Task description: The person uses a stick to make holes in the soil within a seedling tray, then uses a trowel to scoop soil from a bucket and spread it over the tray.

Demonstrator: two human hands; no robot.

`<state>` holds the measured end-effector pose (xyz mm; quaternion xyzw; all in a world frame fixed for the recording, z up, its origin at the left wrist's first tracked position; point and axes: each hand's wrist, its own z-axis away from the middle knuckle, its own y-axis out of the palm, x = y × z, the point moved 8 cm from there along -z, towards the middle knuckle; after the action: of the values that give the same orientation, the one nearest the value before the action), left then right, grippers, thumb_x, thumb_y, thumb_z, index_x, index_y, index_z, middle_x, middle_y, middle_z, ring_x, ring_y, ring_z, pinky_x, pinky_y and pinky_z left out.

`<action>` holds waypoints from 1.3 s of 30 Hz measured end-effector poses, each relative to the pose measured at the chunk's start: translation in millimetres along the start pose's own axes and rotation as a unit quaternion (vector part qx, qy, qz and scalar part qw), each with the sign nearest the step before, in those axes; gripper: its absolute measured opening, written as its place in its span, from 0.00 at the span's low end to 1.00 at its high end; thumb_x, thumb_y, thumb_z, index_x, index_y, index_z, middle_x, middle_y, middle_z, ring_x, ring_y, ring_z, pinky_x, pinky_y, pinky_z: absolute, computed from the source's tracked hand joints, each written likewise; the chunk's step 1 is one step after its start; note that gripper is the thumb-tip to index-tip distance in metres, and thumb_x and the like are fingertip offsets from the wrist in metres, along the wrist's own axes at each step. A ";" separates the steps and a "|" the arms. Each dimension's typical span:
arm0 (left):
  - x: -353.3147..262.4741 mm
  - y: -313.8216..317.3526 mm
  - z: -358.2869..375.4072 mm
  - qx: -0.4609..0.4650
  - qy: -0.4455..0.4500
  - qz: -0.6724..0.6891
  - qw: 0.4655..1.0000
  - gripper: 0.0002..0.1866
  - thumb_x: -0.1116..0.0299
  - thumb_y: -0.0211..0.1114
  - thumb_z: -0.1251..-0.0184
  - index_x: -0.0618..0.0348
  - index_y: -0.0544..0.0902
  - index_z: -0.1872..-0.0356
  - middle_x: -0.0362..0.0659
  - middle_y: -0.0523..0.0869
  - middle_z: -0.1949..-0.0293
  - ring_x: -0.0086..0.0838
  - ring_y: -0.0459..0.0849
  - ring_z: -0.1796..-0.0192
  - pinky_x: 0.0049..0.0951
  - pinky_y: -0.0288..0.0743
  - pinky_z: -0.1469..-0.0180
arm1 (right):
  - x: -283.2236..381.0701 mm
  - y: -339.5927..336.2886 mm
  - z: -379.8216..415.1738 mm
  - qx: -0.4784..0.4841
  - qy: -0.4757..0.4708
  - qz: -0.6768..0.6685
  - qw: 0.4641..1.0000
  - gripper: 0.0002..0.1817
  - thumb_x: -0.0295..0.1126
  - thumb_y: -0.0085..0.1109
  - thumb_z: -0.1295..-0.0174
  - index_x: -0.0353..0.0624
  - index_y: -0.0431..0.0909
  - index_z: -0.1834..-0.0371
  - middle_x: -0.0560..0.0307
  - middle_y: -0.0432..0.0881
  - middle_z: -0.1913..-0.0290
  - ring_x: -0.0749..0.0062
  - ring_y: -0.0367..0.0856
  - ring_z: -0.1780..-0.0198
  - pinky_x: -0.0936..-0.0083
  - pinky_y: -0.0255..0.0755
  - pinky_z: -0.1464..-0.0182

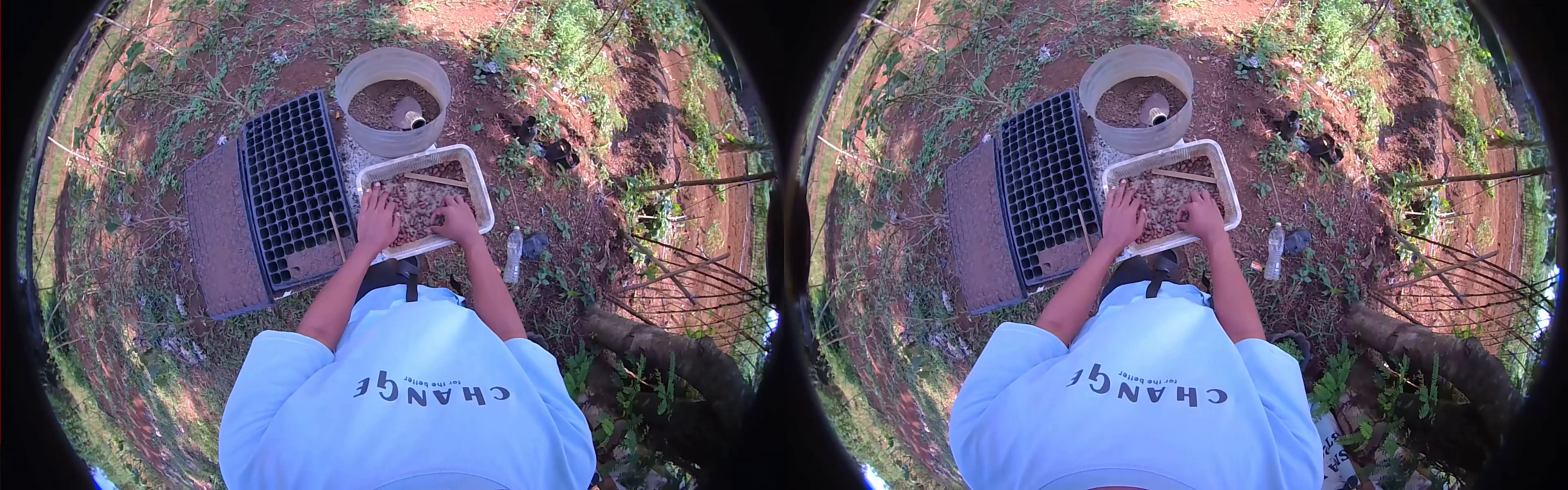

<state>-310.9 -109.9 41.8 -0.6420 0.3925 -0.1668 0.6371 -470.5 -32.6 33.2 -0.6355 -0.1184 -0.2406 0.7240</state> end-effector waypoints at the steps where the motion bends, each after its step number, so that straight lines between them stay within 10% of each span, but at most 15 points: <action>1: -0.6 -0.8 -0.3 -0.004 0.004 0.004 1.000 0.14 0.62 0.61 0.40 0.59 0.83 0.58 0.50 0.77 0.41 0.46 0.61 0.26 0.51 0.49 0.25 | 0.6 3.3 -1.9 0.015 -0.004 0.012 1.000 0.12 0.39 0.77 0.62 0.55 0.86 0.73 0.57 0.74 0.57 0.56 0.71 0.46 0.61 0.70 0.43; 31: -3.2 -8.1 2.8 -0.006 0.019 0.019 1.000 0.13 0.65 0.61 0.41 0.61 0.83 0.60 0.52 0.80 0.46 0.45 0.67 0.32 0.46 0.51 0.26 | -0.6 6.5 -5.6 -0.053 0.015 0.139 0.989 0.04 0.34 0.68 0.53 0.50 0.85 0.73 0.61 0.81 0.56 0.60 0.74 0.48 0.62 0.71 0.49; 39: -0.6 -22.8 4.8 -0.056 -0.018 0.167 0.984 0.08 0.70 0.59 0.36 0.53 0.84 0.58 0.46 0.79 0.43 0.45 0.65 0.29 0.47 0.55 0.27 | 7.4 -20.8 3.2 -0.151 0.000 -0.014 0.988 0.07 0.30 0.68 0.49 0.44 0.83 0.67 0.53 0.83 0.63 0.55 0.76 0.55 0.59 0.70 0.50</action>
<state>-301.2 -109.0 63.0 -0.6050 0.4911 -0.0239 0.6262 -474.1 -32.4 55.2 -0.7361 -0.0894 -0.2655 0.6162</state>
